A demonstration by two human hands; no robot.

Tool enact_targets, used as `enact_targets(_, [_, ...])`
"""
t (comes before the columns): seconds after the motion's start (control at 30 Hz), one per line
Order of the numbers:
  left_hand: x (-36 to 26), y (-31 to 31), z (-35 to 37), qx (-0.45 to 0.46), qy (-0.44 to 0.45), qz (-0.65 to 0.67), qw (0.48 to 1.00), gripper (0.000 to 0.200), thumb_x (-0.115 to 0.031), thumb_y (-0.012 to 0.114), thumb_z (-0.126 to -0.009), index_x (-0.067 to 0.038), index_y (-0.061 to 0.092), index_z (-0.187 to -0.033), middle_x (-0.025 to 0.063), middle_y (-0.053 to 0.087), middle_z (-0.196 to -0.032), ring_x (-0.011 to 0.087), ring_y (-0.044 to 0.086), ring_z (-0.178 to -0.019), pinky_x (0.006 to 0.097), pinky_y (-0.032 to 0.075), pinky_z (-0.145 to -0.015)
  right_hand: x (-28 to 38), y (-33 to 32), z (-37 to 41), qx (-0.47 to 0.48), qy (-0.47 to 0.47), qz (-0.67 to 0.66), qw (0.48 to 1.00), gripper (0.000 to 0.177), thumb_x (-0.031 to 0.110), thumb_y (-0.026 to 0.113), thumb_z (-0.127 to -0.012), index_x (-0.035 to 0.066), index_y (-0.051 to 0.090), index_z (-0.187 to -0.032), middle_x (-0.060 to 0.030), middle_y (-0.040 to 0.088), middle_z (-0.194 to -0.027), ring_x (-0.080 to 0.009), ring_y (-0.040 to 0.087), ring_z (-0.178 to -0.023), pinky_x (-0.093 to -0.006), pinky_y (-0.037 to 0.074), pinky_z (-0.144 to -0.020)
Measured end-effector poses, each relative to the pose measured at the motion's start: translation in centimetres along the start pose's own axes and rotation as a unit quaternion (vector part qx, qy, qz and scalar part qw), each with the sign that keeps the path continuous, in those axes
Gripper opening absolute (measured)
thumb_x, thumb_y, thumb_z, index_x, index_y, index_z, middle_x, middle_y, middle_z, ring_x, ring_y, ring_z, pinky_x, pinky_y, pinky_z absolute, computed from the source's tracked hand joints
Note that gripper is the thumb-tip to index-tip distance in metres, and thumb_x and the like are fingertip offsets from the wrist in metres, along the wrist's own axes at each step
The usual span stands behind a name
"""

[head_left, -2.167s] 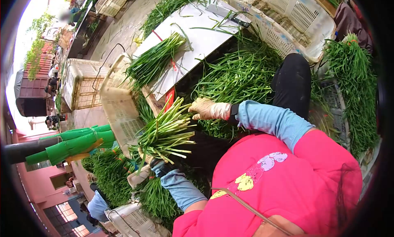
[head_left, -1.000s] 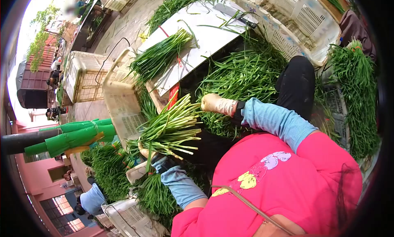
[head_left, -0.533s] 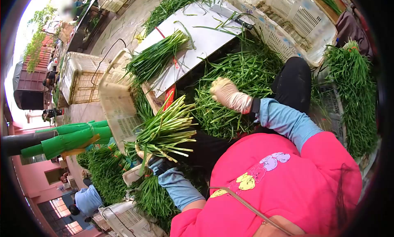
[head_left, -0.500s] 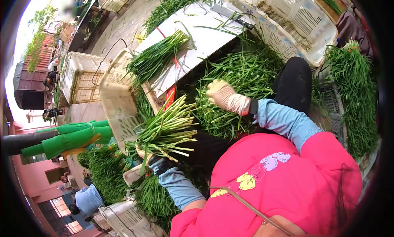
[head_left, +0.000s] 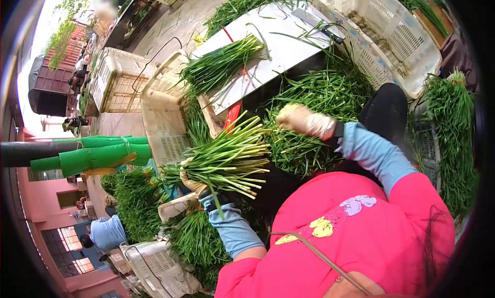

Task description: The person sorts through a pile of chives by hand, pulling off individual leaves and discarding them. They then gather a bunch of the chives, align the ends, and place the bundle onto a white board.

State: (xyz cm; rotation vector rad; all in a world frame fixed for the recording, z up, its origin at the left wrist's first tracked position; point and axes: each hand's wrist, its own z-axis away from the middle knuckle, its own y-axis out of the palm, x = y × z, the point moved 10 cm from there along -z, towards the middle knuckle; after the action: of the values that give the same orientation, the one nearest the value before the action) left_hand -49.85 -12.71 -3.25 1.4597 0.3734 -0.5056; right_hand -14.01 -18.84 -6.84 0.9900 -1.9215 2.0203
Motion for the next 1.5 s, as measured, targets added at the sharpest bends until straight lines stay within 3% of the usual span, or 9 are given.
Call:
enact_targets(0.23, [0.3,1.6,0.2,0.024,0.011,-0.004,1.0,0.022,-0.023,0.058,-0.08,-0.009,0.062,-0.096,0.0075,0.059,-0.101,0.0216,0.054,-0.099,0.0445,0.041,-0.094,-10.1,-17.7,4.0,-0.017,0.245,0.115,0.962,0.016,0.022,0.056,-0.08,0.013,0.066,-0.09,-0.0119,0.065,-0.081,-0.0307,0.062,-0.073,-0.0415,0.049,-0.07])
enact_targets(0.4, [1.2,2.2,0.4,0.053,-0.028,0.062,0.996,0.029,-0.024,0.055,-0.082,-0.01,0.062,-0.106,0.0136,0.05,-0.13,0.0288,0.048,-0.117,0.0523,0.03,-0.104,-2.0,-27.2,2.4,-0.25,0.181,-0.048,0.95,0.025,0.023,0.058,-0.085,0.0,0.063,-0.093,-0.0116,0.063,-0.074,-0.017,0.06,-0.064,-0.0284,0.048,-0.063])
enact_targets(0.5, [1.8,2.8,0.5,0.068,-0.083,0.075,0.991,0.03,-0.024,0.053,-0.083,-0.009,0.062,-0.107,0.0128,0.046,-0.134,0.031,0.041,-0.124,0.055,0.025,-0.106,3.7,-25.1,-0.9,-0.306,0.023,-0.267,0.914,0.022,0.021,0.059,-0.087,0.0,0.063,-0.092,-0.0053,0.06,-0.067,-0.0112,0.055,-0.06,-0.0266,0.047,-0.059])
enact_targets(0.63, [1.9,2.8,0.9,0.008,-0.053,0.007,0.999,0.037,-0.031,0.055,-0.081,-0.011,0.06,-0.112,0.0116,0.033,-0.143,0.0317,0.027,-0.133,0.0565,0.021,-0.107,11.6,-16.0,-5.3,-0.226,-0.128,-0.236,0.937,0.019,0.023,0.06,-0.086,0.005,0.064,-0.092,-0.0082,0.061,-0.07,-0.0205,0.06,-0.064,-0.0317,0.049,-0.061])
enact_targets(0.7, [1.6,2.7,0.8,-0.015,-0.024,0.006,1.0,0.04,-0.034,0.056,-0.081,-0.011,0.059,-0.113,0.0156,0.029,-0.145,0.0317,0.026,-0.134,0.0552,0.018,-0.109,12.2,-9.3,-6.7,-0.058,-0.042,-0.082,0.994,0.017,0.025,0.06,-0.082,0.01,0.065,-0.089,-0.0104,0.063,-0.074,-0.029,0.062,-0.069,-0.0379,0.049,-0.064])
enact_targets(0.77, [2.3,5.4,1.1,0.095,-0.049,0.052,0.993,0.038,-0.034,0.056,-0.081,-0.012,0.06,-0.112,0.0151,0.029,-0.145,0.0319,0.024,-0.135,0.0538,0.015,-0.11,11.8,-6.8,-6.8,0.012,0.006,-0.07,0.997,0.017,0.027,0.06,-0.078,0.014,0.065,-0.087,-0.0105,0.064,-0.078,-0.033,0.062,-0.075,-0.0421,0.049,-0.066])
enact_targets(1.07, [0.9,8.0,0.9,0.18,0.063,0.066,0.979,0.031,-0.027,0.057,-0.082,-0.013,0.061,-0.109,-0.0028,0.054,-0.125,0.0183,0.037,-0.128,0.0526,0.01,-0.113,11.7,-5.4,-6.8,0.056,-0.01,0.033,0.998,0.015,0.026,0.057,-0.074,0.015,0.067,-0.078,-0.0105,0.065,-0.072,-0.0317,0.063,-0.069,-0.0417,0.05,-0.064])
enact_targets(1.17, [0.6,5.1,-0.1,0.122,0.06,0.061,0.989,0.015,-0.024,0.056,-0.081,-0.009,0.058,-0.085,0.0016,0.058,-0.089,0.0174,0.054,-0.09,0.0444,0.032,-0.104,11.9,-4.9,-6.7,0.028,-0.031,0.02,0.999,0.016,0.028,0.057,-0.076,0.015,0.066,-0.079,-0.0096,0.064,-0.073,-0.0315,0.063,-0.07,-0.0425,0.05,-0.063])
enact_targets(1.5, [-0.8,-2.3,-0.9,-0.048,0.046,-0.016,0.998,0.015,-0.021,0.056,-0.078,-0.006,0.059,-0.078,0.0061,0.061,-0.08,0.0197,0.058,-0.076,0.0423,0.048,-0.082,4.6,-7.4,-0.4,0.002,0.086,0.044,0.995,0.02,0.03,0.055,-0.084,0.011,0.062,-0.084,-0.0107,0.063,-0.076,-0.031,0.062,-0.074,-0.0415,0.049,-0.064])
